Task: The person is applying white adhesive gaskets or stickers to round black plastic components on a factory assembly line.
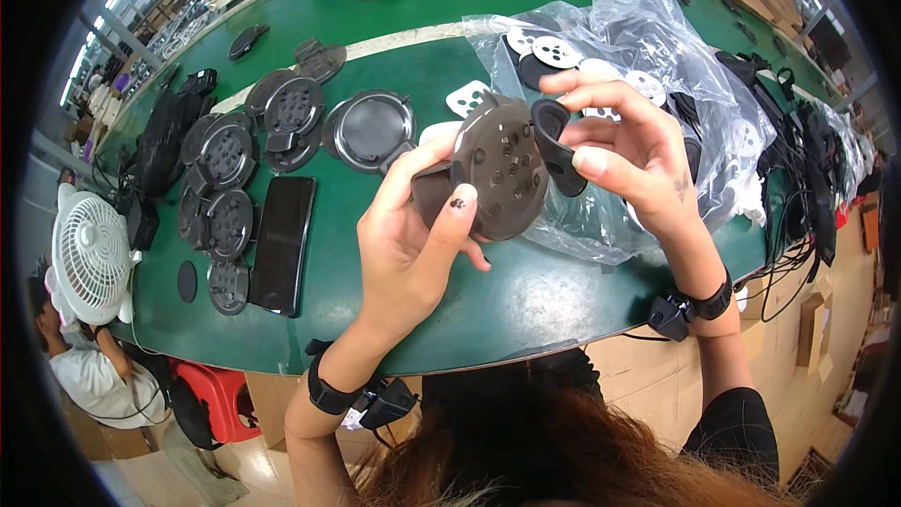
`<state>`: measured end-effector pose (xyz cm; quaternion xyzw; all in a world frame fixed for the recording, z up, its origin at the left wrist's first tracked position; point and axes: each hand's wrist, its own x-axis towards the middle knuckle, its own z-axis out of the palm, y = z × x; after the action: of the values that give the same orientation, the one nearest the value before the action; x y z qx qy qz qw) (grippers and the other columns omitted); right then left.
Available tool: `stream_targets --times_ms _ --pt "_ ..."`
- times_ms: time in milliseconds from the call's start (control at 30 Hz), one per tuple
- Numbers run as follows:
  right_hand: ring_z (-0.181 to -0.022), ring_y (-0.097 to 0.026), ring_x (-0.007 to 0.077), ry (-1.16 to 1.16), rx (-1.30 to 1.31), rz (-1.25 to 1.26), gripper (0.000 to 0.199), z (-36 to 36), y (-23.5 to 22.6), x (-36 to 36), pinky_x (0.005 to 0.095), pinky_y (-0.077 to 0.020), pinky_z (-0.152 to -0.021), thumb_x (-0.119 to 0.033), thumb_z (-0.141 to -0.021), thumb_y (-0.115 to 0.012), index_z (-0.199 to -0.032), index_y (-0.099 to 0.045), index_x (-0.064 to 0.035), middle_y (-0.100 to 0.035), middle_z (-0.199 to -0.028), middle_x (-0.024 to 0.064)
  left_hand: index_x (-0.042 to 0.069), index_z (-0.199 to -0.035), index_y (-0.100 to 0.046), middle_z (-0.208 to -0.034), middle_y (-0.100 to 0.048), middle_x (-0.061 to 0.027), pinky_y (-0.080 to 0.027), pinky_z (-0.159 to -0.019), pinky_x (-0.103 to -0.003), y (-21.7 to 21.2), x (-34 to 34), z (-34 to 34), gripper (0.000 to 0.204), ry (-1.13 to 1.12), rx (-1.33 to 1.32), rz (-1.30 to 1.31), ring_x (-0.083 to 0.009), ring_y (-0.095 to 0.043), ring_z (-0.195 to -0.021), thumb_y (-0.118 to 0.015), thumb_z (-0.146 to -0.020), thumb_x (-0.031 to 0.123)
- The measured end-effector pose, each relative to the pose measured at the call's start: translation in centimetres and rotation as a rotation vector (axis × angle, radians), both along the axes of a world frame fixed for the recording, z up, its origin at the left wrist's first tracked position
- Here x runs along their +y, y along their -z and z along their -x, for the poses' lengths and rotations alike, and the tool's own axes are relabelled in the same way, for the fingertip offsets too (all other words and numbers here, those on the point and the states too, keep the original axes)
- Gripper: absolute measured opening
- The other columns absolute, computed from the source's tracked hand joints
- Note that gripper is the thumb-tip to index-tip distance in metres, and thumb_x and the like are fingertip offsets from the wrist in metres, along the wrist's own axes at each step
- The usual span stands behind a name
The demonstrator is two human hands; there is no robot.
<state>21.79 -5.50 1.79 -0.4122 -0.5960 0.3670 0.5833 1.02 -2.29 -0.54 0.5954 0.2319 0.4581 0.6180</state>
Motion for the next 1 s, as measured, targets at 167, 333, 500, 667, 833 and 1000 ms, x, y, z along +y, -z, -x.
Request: stream_targets --times_ms 167,333,500,667,833,1000 --pt "-0.079 -0.059 0.0122 0.14 -0.172 -0.059 0.022 0.5 0.2 -0.1 0.0251 -0.0495 -0.068 -0.012 -0.076 -0.07 -0.095 -0.064 -0.0026 -0.062 -0.088 0.006 -0.004 -0.118 -0.043 -0.11 -0.05 -0.0132 -0.054 -0.053 -0.024 0.2 0.0 0.1 0.037 0.044 -0.094 0.05 -0.0155 -0.059 -0.084 -0.056 -0.085 0.0" --pt "-0.068 -0.058 0.0101 0.24 -0.296 -0.083 0.012 0.7 0.5 -0.1 0.0227 -0.0473 -0.06 -0.011 -0.075 -0.07 -0.083 -0.067 -0.0023 -0.062 -0.075 0.0042 -0.005 -0.115 -0.044 -0.11 -0.049 -0.0126 -0.057 -0.059 -0.024 0.6 -0.2 0.0 0.039 0.033 -0.094 0.029 -0.017 -0.061 -0.087 -0.061 -0.08 -0.006" --pt "-0.064 -0.058 0.0099 0.257 -0.322 -0.149 0.01 0.8 0.8 -0.3 0.0213 -0.0464 -0.057 -0.007 -0.074 -0.071 -0.081 -0.066 -0.0012 -0.061 -0.073 0.0045 -0.006 -0.11 -0.049 -0.109 -0.049 -0.0106 -0.057 -0.063 -0.023 1.0 -0.3 -0.1 0.039 0.004 -0.05 -0.083 -0.0176 -0.061 -0.091 -0.065 -0.075 -0.01" --pt "-0.062 -0.058 0.01 0.262 -0.399 -0.231 0.011 1.0 0.8 -0.2 0.0217 -0.0458 -0.056 -0.006 -0.074 -0.072 -0.081 -0.066 -0.0001 -0.06 -0.071 0.0052 -0.005 -0.109 -0.05 -0.107 -0.05 -0.0095 -0.056 -0.065 -0.022 1.3 -0.3 -0.3 0.038 0.002 -0.08 -0.121 -0.0165 -0.062 -0.088 -0.065 -0.074 -0.01" --pt "-0.062 -0.059 0.0112 0.277 -0.501 -0.311 0.011 1.2 0.7 -0.2 0.0232 -0.0462 -0.056 -0.004 -0.073 -0.072 -0.081 -0.066 -0.0001 -0.06 -0.071 0.0062 -0.005 -0.109 -0.05 -0.106 -0.052 -0.0094 -0.055 -0.065 -0.022 1.3 -0.3 -0.3 0.037 -0.005 -0.077 -0.133 -0.0156 -0.062 -0.085 -0.066 -0.075 -0.009" --pt "-0.064 -0.059 0.0126 0.276 -0.486 -0.254 0.013 1.3 0.9 -0.1 0.0239 -0.0467 -0.058 -0.006 -0.072 -0.072 -0.082 -0.065 0.0002 -0.06 -0.072 0.0068 -0.006 -0.11 -0.049 -0.108 -0.052 -0.0129 -0.055 -0.062 -0.023 1.2 -0.3 -0.1 0.038 0.022 -0.038 -0.073 -0.0164 -0.063 -0.084 -0.066 -0.076 -0.007"
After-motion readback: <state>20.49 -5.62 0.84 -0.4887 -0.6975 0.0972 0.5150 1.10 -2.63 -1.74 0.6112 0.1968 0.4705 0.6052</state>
